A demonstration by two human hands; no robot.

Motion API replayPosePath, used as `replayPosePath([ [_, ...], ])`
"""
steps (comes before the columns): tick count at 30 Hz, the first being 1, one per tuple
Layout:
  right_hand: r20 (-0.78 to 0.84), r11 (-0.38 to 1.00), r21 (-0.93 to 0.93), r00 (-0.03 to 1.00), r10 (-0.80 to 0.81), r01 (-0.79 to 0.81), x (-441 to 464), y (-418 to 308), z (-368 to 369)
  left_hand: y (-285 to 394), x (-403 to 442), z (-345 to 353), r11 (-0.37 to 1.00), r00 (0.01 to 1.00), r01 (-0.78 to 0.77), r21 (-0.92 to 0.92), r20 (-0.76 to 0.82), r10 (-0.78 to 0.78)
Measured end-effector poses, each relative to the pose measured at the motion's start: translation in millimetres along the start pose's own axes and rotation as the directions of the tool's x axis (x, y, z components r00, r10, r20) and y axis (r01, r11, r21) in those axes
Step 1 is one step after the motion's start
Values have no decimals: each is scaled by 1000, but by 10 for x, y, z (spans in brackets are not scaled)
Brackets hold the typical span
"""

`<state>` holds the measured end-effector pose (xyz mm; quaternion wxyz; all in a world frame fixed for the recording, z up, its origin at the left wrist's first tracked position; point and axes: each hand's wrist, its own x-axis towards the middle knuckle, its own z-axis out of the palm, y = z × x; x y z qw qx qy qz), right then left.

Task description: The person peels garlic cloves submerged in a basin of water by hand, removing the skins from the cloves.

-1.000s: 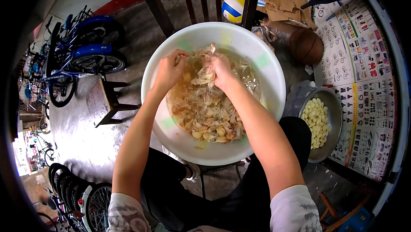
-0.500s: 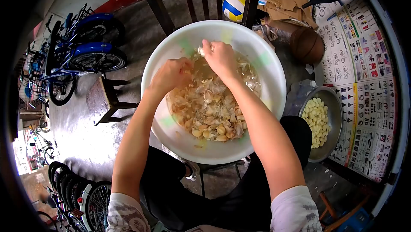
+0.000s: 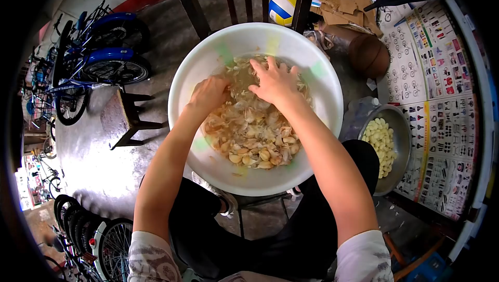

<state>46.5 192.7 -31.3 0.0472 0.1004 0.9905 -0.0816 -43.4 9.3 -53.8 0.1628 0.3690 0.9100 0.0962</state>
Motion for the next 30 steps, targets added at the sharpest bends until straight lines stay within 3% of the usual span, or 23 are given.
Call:
replayPosePath([
  [2, -9, 1000, 0, 1000, 17, -17, -54, 18, -286, 41, -42, -93, 997, 1000, 23, -75, -8, -24],
  [4, 221, 997, 70, 974, -37, 22, -80, 85, -629, 43, -71, -118, 988, 999, 43, -147, -16, -46],
  [6, 155, 999, 42, 988, 1, -7, -168, 23, -831, 21, -83, -101, 982, 991, -35, -183, -131, 11],
  [8, 94, 999, 23, 995, 33, -35, -170, -20, -848, 14, -97, -132, 977, 994, -47, -209, -105, 25],
  [11, 56, 988, 153, 998, 29, -37, 13, 7, -620, 24, -99, -88, 975, 995, -65, -213, -93, 46],
  [13, 72, 954, 298, 995, -69, 45, 172, 115, -148, 31, -64, 26, 978, 992, -74, -194, -115, 52],
  [14, -2, 925, 356, 990, -144, 135, 192, 157, 94, 32, -37, 98, 983, 996, -55, -173, -78, 42],
  [15, 131, 952, 286, 980, -152, 110, 177, 103, 88, 58, -15, 99, 988, 999, -36, -148, -43, 30],
  [17, 198, 973, 83, 953, -228, 216, 90, 102, 356, 76, -18, 126, 995, 998, -52, -89, -45, 48],
  [19, 150, 967, 80, 956, -252, 242, 13, 48, 396, 130, -95, 55, 997, 997, -70, -36, -36, 69],
  [21, 92, 961, 53, 957, -274, 270, -18, 30, 297, 196, -102, -51, 971, 995, 57, -231, -65, -74],
  [23, 277, 987, 53, 948, -159, 150, -67, -35, -20, 124, -84, -95, 951, 991, 37, -308, -114, -76],
  [25, 314, 988, 83, 938, -147, 128, -134, -22, -338, 110, -107, -213, 924, 984, 16, -383, -160, -83],
  [27, 353, 988, 110, 925, -140, 108, -163, 70, -479, 153, -173, -394, 742, 988, 72, -667, -52, -143],
  [28, 244, 966, 200, 947, -209, 162, -147, 162, -524, 143, -182, -434, 741, 988, 68, -667, -56, -142],
  [30, 2, 911, 322, 962, -274, 259, -130, 202, -632, 132, -193, -486, 629, 989, -85, -773, -144, -44],
])
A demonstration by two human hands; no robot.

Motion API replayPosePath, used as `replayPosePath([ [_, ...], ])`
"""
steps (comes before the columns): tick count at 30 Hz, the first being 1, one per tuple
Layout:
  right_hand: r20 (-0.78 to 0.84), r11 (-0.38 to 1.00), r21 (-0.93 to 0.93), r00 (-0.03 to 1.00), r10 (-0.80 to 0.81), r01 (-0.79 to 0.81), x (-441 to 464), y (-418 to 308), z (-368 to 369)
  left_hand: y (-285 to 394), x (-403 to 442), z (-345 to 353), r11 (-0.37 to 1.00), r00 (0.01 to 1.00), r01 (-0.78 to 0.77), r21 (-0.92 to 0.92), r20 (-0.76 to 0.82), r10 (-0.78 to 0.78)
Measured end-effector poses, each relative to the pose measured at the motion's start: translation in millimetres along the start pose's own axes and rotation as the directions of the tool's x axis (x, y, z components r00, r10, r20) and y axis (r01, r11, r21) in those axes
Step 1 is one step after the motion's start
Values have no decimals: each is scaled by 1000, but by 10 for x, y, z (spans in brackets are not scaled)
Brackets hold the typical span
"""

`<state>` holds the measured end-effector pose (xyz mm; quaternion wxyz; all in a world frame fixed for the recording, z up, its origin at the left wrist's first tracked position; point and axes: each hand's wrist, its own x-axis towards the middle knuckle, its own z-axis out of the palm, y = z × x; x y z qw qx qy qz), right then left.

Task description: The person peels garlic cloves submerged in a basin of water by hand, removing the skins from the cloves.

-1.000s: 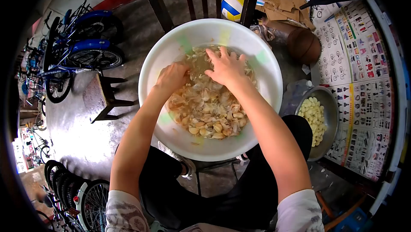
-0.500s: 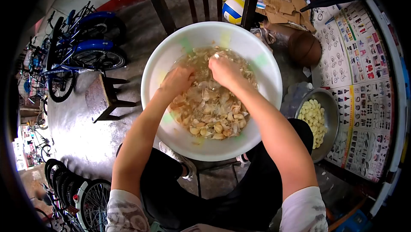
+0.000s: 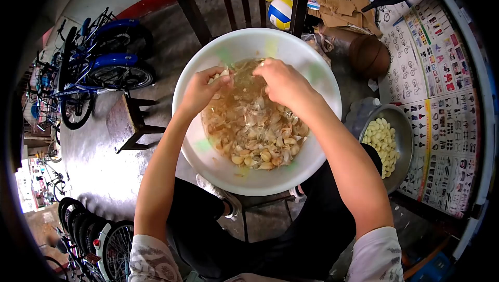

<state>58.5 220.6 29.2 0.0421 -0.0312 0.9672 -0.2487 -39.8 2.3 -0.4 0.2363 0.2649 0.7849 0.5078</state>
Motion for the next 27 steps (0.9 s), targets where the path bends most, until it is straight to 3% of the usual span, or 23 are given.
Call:
replayPosePath([
  [4, -48, 993, 106, 998, -36, 41, 122, -77, -78, 111, -13, 14, 990, 989, -140, 27, -39, 141],
  [6, 237, 983, -8, 955, 180, -183, 166, -142, -57, 170, -36, 36, 999, 999, -43, 12, -20, 43],
  [7, 238, 982, -7, 954, 183, -186, 145, -138, -11, 172, -38, 46, 999, 999, -42, 11, -17, 42],
  [9, 95, 995, -99, 995, -12, 22, 97, -103, 167, 165, -32, 58, 999, 998, -48, 18, -32, 49],
  [11, 166, 988, -143, 986, -28, 52, 52, -15, 224, 148, -35, 60, 997, 997, -59, 53, -52, 62],
  [14, 62, 981, 192, 997, -52, 39, -6, -153, -23, 267, -77, 12, 993, 999, -18, 116, -47, 24],
  [15, 65, 981, 190, 996, -55, 42, 47, -216, -102, 324, -87, 6, 989, 1000, 28, 147, -6, -28],
  [17, 328, 851, 319, 891, 315, -418, 170, -317, -240, 364, -104, 53, 989, 999, 54, 138, -10, -53],
  [18, 297, 956, 114, 927, 227, -271, 195, -252, -188, 370, -101, 80, 988, 997, 77, 132, -10, -76],
  [19, 297, 955, 114, 927, 230, -274, 178, -155, -65, 350, -86, 97, 988, 997, 77, 131, -7, -76],
  [21, 82, 995, -71, 995, -59, 65, 123, -49, 140, 292, -68, 115, 994, 997, -48, 103, -62, 55],
  [23, 91, 1000, -28, 996, 6, -4, 93, -58, 162, 283, -61, 112, 993, 996, -50, 103, -63, 57],
  [25, 63, 982, 189, 998, 16, -27, 93, -117, 74, 285, -68, 110, 994, 996, -50, 101, -65, 56],
  [27, -3, 962, 273, 1000, -3, 4, 108, -139, 86, 312, -63, 97, 995, 999, -15, 95, -44, 19],
])
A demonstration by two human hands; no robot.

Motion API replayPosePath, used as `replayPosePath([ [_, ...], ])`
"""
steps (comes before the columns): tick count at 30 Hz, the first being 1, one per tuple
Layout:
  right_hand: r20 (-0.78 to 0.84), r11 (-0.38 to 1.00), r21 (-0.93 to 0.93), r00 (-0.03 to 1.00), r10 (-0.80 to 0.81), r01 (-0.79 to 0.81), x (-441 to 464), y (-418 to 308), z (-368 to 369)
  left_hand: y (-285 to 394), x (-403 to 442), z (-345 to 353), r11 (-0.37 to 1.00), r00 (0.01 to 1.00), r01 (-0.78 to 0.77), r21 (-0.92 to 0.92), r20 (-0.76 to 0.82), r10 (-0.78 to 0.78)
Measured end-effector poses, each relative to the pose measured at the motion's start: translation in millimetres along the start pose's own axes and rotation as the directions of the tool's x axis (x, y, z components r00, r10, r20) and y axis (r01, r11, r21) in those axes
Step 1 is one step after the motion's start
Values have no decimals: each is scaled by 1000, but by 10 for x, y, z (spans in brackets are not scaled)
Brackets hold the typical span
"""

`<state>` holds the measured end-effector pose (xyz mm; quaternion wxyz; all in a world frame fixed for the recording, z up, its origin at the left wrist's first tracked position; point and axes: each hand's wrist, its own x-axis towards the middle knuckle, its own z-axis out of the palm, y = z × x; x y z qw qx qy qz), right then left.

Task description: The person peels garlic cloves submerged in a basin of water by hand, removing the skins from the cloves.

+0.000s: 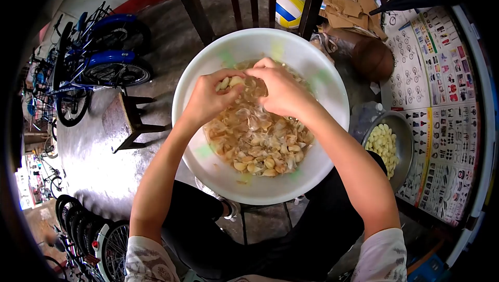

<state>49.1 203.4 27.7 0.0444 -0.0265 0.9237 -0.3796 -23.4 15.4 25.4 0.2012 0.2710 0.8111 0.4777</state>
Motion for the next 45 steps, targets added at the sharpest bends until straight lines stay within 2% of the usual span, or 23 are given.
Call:
replayPosePath([
  [1, -64, 996, 87, 998, -25, 31, 3, -6, 10, 20, 2, -10, 1000, 1000, 1, 0, 0, -1],
  [2, -63, 996, 88, 998, -23, 29, 10, -27, 19, 43, 3, -16, 1000, 1000, -18, -6, -8, 18],
  [4, -18, 860, 503, 994, 105, -82, 32, -88, 37, 37, 4, -11, 999, 999, -37, -15, -13, 37],
  [5, -18, 860, 503, 994, 105, -82, 42, -105, 54, 8, 5, -21, 999, 999, -45, -6, -27, 45],
  [7, -3, 639, 759, 980, 197, -126, 58, -126, 90, 0, 0, -42, 999, 998, -52, 6, -43, 52],
  [8, -2, 639, 759, 981, 195, -125, 61, -116, 102, 14, -6, -55, 996, 995, -83, 42, -46, 85],
  [10, -63, 780, 622, 987, 148, -77, 66, -87, 130, 51, -27, -68, 990, 992, -114, 78, -49, 118],
  [11, -63, 780, 622, 987, 148, -77, 69, -79, 138, 71, -51, -66, 984, 986, -151, 89, -53, 156],
  [13, -60, 737, 670, 983, 171, -87, 65, -75, 154, 73, -68, -62, 977, 980, -187, 100, -55, 193],
  [14, -61, 737, 670, 983, 173, -88, 57, -91, 145, 58, -66, -68, 955, 963, -249, 161, -61, 262],
  [15, -36, 659, 742, 974, 222, -123, 52, -130, 119, 45, -58, -69, 925, 942, -309, 223, -63, 330],
  [16, -6, 573, 805, 964, 267, -154, 49, -156, 107, 33, -52, -56, 925, 942, -309, 222, -63, 330],
  [17, -6, 573, 805, 964, 267, -153, 48, -155, 119, 17, -48, -40, 908, 919, -355, 222, -98, 383],
  [19, -170, 725, 688, 965, 202, -30, 47, -149, 150, -9, -41, -27, 889, 891, -399, 225, -133, 433],
  [20, -170, 725, 688, 965, 201, -30, 41, -162, 150, -20, -41, -29, 870, 880, -404, 281, -139, 453],
  [21, -331, 868, 483, 942, 58, 116, 31, -181, 144, -25, -44, -34, 849, 869, -407, 337, -144, 474],
  [22, -448, 943, 231, 887, -116, 240, 22, -201, 137, -19, -46, -42, 849, 868, -407, 337, -146, 474],
  [26, -425, 929, 267, 896, -125, 256, -3, -262, 129, 70, -74, -72, 783, 874, -390, 485, -75, 481],
  [29, -447, 921, 321, 893, -57, 220, -18, -233, 177, 89, -73, -56, 723, 864, -390, 569, -45, 502],
  [31, -431, 867, 467, 901, 55, 171, -15, -203, 224, 103, -73, -49, 696, 846, -398, 598, -54, 530],
  [38, -393, 885, 449, 917, 70, 125, -52, -214, 198, 120, -123, 40, 645, 872, -349, 680, -18, 490],
  [43, -359, 948, 317, 929, 96, 25, -96, -267, 172, 181, -197, 141, 622, 914, -285, 729, 11, 405],
  [45, -347, 936, 351, 932, 108, 22, -84, -229, 183, 213, -215, 125, 587, 905, -291, 756, 18, 425],
])
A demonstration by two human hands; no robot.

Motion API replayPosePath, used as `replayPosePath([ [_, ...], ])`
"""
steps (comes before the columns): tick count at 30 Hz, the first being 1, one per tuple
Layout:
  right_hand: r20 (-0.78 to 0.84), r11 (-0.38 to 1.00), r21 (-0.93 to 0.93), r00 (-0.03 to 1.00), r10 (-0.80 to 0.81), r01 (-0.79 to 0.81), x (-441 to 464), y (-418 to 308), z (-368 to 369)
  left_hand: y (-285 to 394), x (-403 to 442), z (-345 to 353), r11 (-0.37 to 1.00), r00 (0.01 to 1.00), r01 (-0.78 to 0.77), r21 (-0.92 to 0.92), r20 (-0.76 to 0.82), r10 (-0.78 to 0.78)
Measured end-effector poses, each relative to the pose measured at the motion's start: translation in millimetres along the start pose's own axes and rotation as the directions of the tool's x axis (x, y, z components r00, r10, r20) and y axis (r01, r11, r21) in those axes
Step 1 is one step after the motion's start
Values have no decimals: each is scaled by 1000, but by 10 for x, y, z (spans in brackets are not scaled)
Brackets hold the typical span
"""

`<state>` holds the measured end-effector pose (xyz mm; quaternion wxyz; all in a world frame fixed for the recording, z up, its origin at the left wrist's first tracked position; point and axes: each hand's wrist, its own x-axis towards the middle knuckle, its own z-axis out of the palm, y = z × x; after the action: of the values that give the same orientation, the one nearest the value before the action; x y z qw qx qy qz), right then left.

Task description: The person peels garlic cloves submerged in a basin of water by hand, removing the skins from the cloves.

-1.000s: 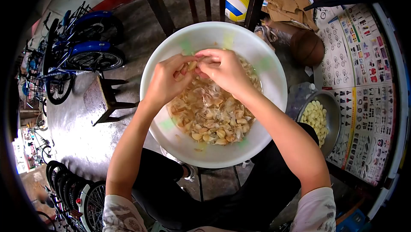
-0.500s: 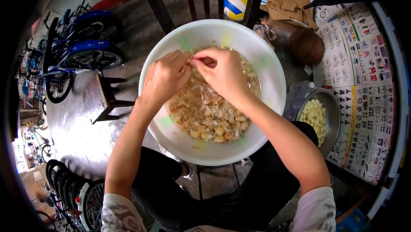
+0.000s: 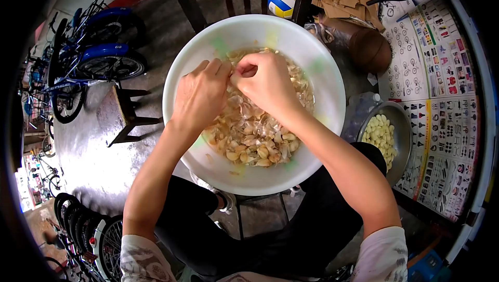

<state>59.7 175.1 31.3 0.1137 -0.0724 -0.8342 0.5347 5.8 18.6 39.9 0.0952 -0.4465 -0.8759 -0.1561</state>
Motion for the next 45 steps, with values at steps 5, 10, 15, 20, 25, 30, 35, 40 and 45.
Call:
replayPosePath([
  [5, 36, 997, 67, 999, 36, -39, 13, 38, -19, -16, 8, -51, 1000, 1000, -21, -20, -6, 21],
  [10, 70, 985, 139, 994, 89, -98, 53, 80, -46, -30, 29, -121, 995, 996, -60, -84, -70, 54],
  [15, 44, 994, 63, 995, 86, -89, 108, 103, -85, -41, 37, -152, 985, 993, -30, -171, -117, 10],
  [20, 17, 998, 55, 999, 36, -37, 174, 75, -172, -148, 0, -156, 870, 985, 112, -481, -63, -161],
  [25, 42, 927, -54, 928, -370, 372, 130, -219, -183, -163, 6, -178, 729, 971, 215, -650, 64, -229],
  [30, 185, 851, -34, 840, -510, 524, 199, -90, -264, -211, 3, -192, 643, 946, 312, -699, 287, -147],
  [35, 203, 852, -5, 835, -512, 524, 200, -158, -312, -250, -25, -158, 394, 910, 414, -820, 364, -199],
  [40, 267, 935, 28, 899, -347, 352, 170, -180, -338, -358, -7, -148, -271, 854, 381, -884, 449, -263],
  [45, 42, 905, -144, 917, -398, 399, 117, -242, -275, -196, 20, -180, 122, 851, 414, -902, 336, -405],
])
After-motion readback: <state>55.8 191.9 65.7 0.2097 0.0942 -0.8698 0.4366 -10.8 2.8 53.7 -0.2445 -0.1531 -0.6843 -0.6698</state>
